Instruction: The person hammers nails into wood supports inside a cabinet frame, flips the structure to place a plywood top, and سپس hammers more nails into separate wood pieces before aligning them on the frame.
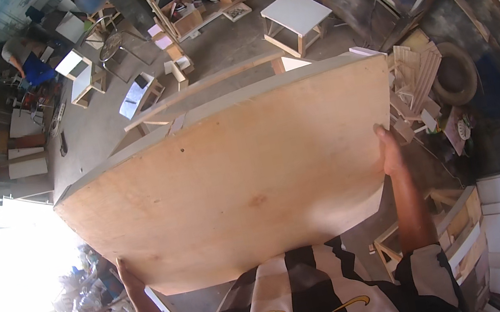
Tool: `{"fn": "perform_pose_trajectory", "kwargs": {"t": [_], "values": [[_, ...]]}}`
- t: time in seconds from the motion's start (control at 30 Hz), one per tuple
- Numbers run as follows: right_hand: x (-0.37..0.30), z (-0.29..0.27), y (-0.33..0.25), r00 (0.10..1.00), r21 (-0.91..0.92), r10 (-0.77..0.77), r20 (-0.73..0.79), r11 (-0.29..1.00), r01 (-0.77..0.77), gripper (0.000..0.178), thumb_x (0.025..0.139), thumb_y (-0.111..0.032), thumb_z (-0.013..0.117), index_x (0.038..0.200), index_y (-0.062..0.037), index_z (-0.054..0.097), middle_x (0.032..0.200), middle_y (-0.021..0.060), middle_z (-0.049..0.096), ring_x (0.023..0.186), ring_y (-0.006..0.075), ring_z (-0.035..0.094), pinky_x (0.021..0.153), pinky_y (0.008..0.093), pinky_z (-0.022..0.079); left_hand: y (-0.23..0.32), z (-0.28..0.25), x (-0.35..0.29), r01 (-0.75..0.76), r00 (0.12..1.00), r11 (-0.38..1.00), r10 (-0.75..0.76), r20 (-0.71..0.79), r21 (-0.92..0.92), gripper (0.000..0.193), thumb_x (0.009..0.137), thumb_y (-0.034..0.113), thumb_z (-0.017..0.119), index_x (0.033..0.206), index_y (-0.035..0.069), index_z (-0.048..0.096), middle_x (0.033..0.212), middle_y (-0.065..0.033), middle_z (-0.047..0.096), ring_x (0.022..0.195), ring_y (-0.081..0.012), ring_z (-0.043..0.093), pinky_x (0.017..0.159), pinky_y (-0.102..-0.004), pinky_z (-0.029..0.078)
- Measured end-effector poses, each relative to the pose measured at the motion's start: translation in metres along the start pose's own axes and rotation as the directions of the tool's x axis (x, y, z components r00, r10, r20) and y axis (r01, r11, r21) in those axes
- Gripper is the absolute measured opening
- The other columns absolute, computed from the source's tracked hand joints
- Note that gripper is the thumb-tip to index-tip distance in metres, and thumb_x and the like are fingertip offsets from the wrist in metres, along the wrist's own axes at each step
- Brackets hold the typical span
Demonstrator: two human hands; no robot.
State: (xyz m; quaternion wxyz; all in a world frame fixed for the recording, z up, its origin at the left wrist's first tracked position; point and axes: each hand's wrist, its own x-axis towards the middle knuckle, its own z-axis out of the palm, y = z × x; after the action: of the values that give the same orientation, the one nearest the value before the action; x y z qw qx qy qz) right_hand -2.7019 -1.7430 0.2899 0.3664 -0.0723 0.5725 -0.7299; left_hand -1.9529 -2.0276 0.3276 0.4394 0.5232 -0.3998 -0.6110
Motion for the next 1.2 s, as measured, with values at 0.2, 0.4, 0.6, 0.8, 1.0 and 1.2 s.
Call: {"fn": "perform_pose_trajectory", "kwargs": {"t": [0.2,0.4,0.6,0.8,1.0,1.2], "values": [[0.125,0.042,-0.044,0.985,0.007,0.144,0.097,0.989,-0.145,0.071,0.089,-0.039,0.069,0.146,-0.0039,0.047,0.142,0.0089,0.054,0.133,0.0243,0.050,0.112,0.0418,0.039,0.000,0.076,0.104,0.064,0.998,0.996,-0.063,-0.030,0.062,0.071,0.097,0.039,0.064,0.154,0.006,0.035,0.145,-0.0118,0.051,0.132,-0.0274,0.050,0.111,-0.0455,0.042],[0.215,0.095,-0.067,0.988,-0.122,0.154,0.032,0.981,-0.149,0.070,0.089,-0.042,0.069,0.145,-0.0048,0.048,0.141,0.0085,0.056,0.132,0.0240,0.052,0.110,0.0416,0.041,-0.002,0.129,0.176,0.062,0.998,0.995,-0.060,-0.029,0.074,0.076,0.098,0.047,0.062,0.155,0.006,0.032,0.149,-0.0121,0.047,0.135,-0.0280,0.047,0.113,-0.0459,0.039],[0.342,0.175,-0.076,0.979,-0.240,0.200,0.038,0.953,-0.185,0.070,0.092,-0.044,0.067,0.146,-0.0049,0.048,0.145,0.0089,0.054,0.134,0.0233,0.050,0.111,0.0416,0.040,-0.019,0.170,0.291,0.152,0.983,0.987,-0.146,-0.106,0.049,0.073,0.103,0.052,0.051,0.154,0.003,0.037,0.148,-0.0129,0.050,0.136,-0.0280,0.049,0.114,-0.0433,0.039],[0.452,0.257,-0.090,0.956,-0.310,0.287,0.063,0.916,-0.254,0.068,0.094,-0.046,0.066,0.146,-0.0047,0.050,0.145,0.0093,0.054,0.133,0.0227,0.051,0.111,0.0401,0.041,-0.040,0.194,0.383,0.304,0.947,0.952,-0.307,-0.098,-0.045,0.074,0.102,0.052,0.052,0.155,0.004,0.035,0.151,-0.0145,0.048,0.137,-0.0292,0.049,0.114,-0.0442,0.040],[0.581,0.315,-0.068,0.863,-0.439,0.461,0.204,0.831,-0.341,0.077,0.095,-0.050,0.063,0.152,-0.0032,0.042,0.153,0.0127,0.047,0.141,0.0241,0.044,0.115,0.0405,0.037,-0.058,0.230,0.453,0.431,0.891,0.897,-0.440,-0.107,-0.102,0.070,0.102,0.050,0.054,0.154,0.005,0.038,0.150,-0.0121,0.049,0.134,-0.0267,0.051,0.111,-0.0417,0.042],[0.719,0.377,-0.020,0.796,-0.624,0.575,0.191,0.697,-0.354,0.088,0.093,-0.060,0.059,0.159,-0.0065,0.033,0.163,0.0130,0.034,0.149,0.0272,0.032,0.120,0.0456,0.029,-0.085,0.282,0.496,0.477,0.867,0.862,-0.493,-0.068,-0.175,0.077,0.101,0.060,0.047,0.154,0.004,0.038,0.148,-0.0151,0.052,0.132,-0.0300,0.054,0.110,-0.0441,0.045]]}}
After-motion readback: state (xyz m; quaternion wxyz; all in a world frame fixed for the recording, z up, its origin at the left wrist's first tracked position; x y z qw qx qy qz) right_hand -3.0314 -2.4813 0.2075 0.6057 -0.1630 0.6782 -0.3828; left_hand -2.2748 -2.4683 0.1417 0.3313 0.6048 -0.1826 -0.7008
